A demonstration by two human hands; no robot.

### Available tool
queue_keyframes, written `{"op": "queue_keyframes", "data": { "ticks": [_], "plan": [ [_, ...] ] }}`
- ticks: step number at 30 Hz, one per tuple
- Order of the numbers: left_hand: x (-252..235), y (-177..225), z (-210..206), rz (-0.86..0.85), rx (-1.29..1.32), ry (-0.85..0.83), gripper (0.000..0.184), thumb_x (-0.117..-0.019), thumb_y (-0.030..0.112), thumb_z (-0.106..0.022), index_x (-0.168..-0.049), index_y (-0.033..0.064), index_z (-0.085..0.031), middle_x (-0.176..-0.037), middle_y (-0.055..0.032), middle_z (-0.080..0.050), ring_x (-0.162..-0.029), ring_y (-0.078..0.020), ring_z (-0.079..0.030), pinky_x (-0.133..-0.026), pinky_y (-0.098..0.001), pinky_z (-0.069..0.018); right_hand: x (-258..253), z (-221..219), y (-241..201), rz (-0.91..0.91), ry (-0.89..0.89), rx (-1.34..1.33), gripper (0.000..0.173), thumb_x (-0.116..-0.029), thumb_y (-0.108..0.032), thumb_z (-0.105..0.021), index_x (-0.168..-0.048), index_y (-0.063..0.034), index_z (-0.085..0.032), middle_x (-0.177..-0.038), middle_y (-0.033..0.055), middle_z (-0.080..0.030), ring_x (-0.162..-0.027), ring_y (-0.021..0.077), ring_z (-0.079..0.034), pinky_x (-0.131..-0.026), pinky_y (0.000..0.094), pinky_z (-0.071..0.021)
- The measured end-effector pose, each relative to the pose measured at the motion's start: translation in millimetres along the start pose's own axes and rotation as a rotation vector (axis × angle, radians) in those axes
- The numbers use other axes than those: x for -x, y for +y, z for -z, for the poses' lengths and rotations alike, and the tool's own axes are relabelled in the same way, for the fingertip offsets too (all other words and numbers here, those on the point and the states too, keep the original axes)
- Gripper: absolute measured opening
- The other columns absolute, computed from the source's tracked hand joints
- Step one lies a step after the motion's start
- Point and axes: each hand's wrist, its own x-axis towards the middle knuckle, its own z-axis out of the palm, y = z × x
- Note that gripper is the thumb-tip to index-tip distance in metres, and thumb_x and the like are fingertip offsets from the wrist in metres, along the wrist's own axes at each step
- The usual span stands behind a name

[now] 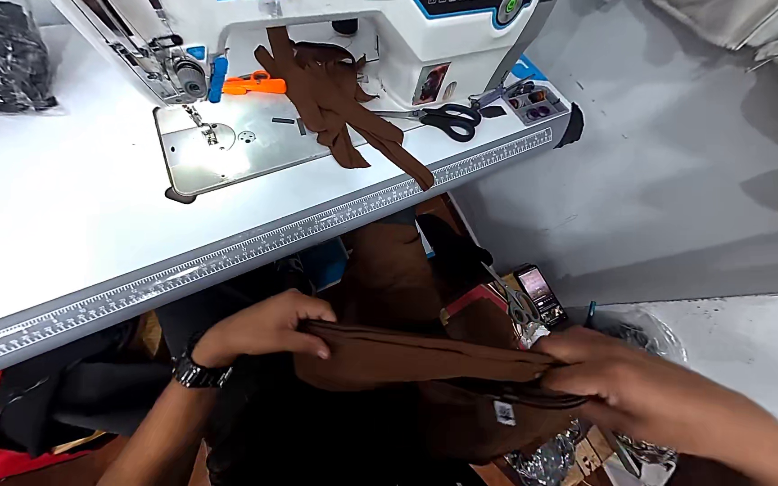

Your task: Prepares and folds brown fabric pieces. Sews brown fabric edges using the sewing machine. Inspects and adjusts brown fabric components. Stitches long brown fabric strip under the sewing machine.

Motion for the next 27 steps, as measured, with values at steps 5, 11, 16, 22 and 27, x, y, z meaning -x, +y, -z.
{"op": "queue_keyframes", "data": {
  "ticks": [5, 11, 16, 22, 27],
  "plan": [
    [-8, -41, 26, 0.156, 0.160, 0.191, 0.021, -0.0928, 0.031, -0.072, -0.097, 0.0109, -0.075, -0.081, 0.0069, -0.072, -0.072, -0.0003, -0.066, -0.066, -0.0198, -0.0564, -35, 35, 65, -0.091, -0.033, -0.186, 0.022, -0.0930, -0.037, -0.068, -0.079, -0.0212, -0.073, -0.093, -0.0096, -0.067, -0.085, 0.0018, -0.062, -0.071, 0.0240, -0.0548],
    [-39, -122, 34, 0.509, 0.075, 0.739, 0.057, -0.0902, 0.016, -0.078, -0.141, 0.0017, -0.056, -0.140, -0.0108, -0.061, -0.134, -0.0135, -0.053, -0.116, -0.0357, -0.0411, -117, 31, 164, -0.279, -0.207, -0.341, 0.010, -0.0909, -0.014, -0.074, -0.084, -0.0078, -0.076, -0.102, 0.0037, -0.072, -0.091, 0.0131, -0.066, -0.082, 0.0362, -0.0545],
    [-51, -138, 26, 0.623, -0.325, 0.642, 0.055, -0.0957, 0.037, -0.072, -0.139, 0.0046, -0.060, -0.141, -0.0170, -0.061, -0.139, -0.0278, -0.051, -0.119, -0.0518, -0.0366, -105, 15, 168, -0.314, -0.134, -0.213, 0.011, -0.0891, -0.019, -0.075, -0.091, -0.0101, -0.082, -0.147, 0.0052, -0.058, -0.139, 0.0258, -0.049, -0.114, 0.0515, -0.0404],
    [-97, 18, -55, 0.065, -0.171, 0.372, 0.085, -0.0824, 0.050, -0.079, -0.150, 0.0090, -0.049, -0.150, -0.0070, -0.054, -0.139, -0.0206, -0.050, -0.114, -0.0462, -0.0453, -86, 38, 44, -0.250, -0.265, 0.149, 0.012, -0.0905, -0.029, -0.077, -0.084, -0.0198, -0.074, -0.084, -0.0043, -0.067, -0.079, 0.0134, -0.066, -0.070, 0.0405, -0.0567],
    [-127, 49, -100, -0.168, 0.258, 0.060, 0.070, -0.0804, 0.028, -0.088, -0.136, -0.0006, -0.056, -0.117, -0.0089, -0.071, -0.110, -0.0104, -0.068, -0.097, -0.0321, -0.0577, -107, 56, 2, 0.141, -0.358, -0.058, 0.019, -0.0962, -0.035, -0.068, -0.094, -0.0163, -0.071, -0.080, -0.0063, -0.066, -0.072, 0.0051, -0.065, -0.063, 0.0279, -0.0552]
  ]
}}
